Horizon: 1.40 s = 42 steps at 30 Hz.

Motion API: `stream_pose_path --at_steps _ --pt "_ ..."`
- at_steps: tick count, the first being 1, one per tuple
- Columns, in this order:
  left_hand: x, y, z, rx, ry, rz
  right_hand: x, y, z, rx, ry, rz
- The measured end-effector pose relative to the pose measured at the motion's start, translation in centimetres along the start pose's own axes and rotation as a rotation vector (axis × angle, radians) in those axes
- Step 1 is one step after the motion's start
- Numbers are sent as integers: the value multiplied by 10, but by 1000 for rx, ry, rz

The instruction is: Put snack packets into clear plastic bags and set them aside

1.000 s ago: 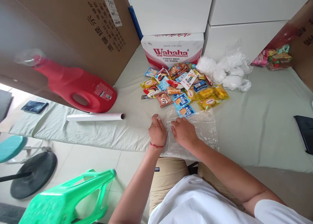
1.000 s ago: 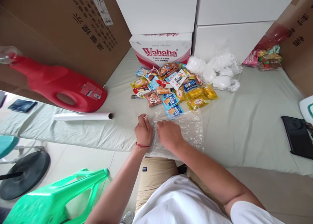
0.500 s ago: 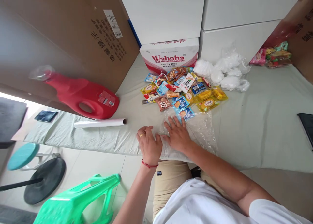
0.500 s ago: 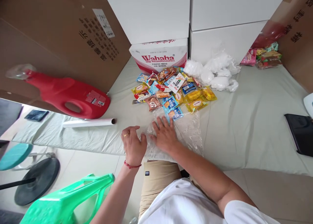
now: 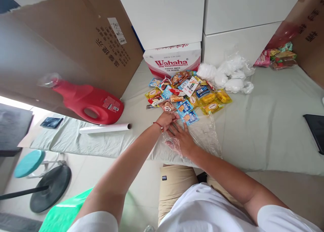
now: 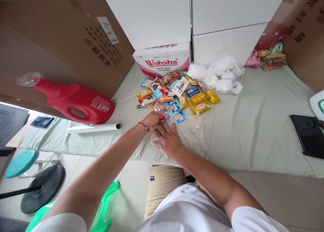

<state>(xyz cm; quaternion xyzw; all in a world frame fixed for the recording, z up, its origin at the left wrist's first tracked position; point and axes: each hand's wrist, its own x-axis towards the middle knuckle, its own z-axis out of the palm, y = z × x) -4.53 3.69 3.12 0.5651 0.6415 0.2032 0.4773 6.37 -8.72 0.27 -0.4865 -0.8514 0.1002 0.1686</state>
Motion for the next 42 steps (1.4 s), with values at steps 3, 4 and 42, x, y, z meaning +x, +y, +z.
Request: stream_pose_path --at_steps 3,4,42 --pt "7 -10 3 -43 37 18 1 1 1 -3 -36 -14" --pt "7 -14 6 -53 54 33 0 2 -1 -3 -48 -27" --pt "-58 -48 43 741 225 588 -69 -85 -59 442 -468 -312"
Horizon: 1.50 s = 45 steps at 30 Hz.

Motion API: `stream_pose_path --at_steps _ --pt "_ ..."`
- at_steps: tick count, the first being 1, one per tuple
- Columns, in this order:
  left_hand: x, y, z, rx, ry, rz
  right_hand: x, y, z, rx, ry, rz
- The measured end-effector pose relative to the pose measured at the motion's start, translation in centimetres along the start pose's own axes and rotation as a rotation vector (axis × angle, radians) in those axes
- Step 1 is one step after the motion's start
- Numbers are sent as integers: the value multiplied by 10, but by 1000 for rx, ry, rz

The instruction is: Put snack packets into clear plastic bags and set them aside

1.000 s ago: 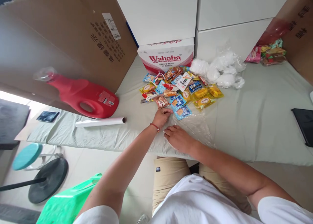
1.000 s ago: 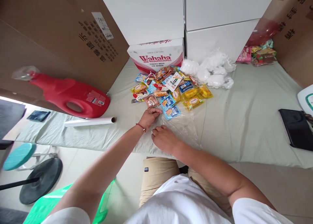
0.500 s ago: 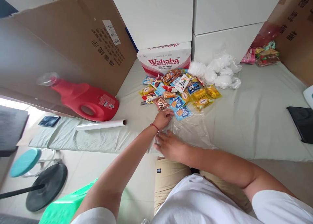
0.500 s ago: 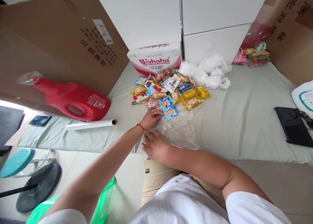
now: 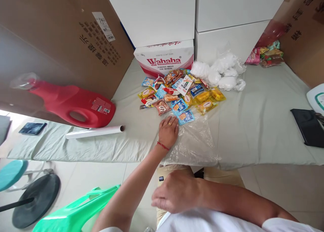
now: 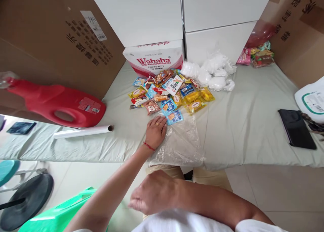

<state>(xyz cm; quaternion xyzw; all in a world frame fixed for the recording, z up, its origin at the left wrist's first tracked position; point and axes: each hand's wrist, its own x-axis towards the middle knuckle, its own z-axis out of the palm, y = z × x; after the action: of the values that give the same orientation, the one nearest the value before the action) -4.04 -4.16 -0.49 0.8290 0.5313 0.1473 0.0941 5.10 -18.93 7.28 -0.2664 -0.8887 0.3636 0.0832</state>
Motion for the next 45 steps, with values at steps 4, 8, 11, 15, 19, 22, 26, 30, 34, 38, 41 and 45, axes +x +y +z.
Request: stream_pose_path --at_steps 4,8,11,15,19,22,26,30,34,38,41,45 --pt "-9 9 -4 150 -96 -16 -16 43 -38 -128 555 283" --pt "-19 12 -10 243 -102 -58 -56 103 -17 -434 612 566" --pt "-26 13 -10 290 -70 -145 -108 117 16 -545 575 632" --pt "-32 16 -4 298 -58 -186 -148 102 22 -601 652 660" --pt "-31 14 -3 286 -71 -200 -105 107 -29 -565 627 451" --pt "-30 7 -8 272 -96 -169 -58 139 -67 -578 510 309" --pt "-33 -5 -14 239 -91 -181 -46 187 -78 -567 510 410" --pt "-36 -10 -12 202 -67 -219 -69 200 -73 -525 524 356" --pt "-34 -9 -12 157 -88 -213 -50 189 -107 -472 636 426" --pt "-34 -11 -14 137 -82 -217 23 191 -167 -597 724 443" --pt "-35 -11 -13 134 -75 -209 78 205 -199 -682 629 365" --pt "-35 -11 -11 137 -57 -218 106 228 -217 -552 549 501"
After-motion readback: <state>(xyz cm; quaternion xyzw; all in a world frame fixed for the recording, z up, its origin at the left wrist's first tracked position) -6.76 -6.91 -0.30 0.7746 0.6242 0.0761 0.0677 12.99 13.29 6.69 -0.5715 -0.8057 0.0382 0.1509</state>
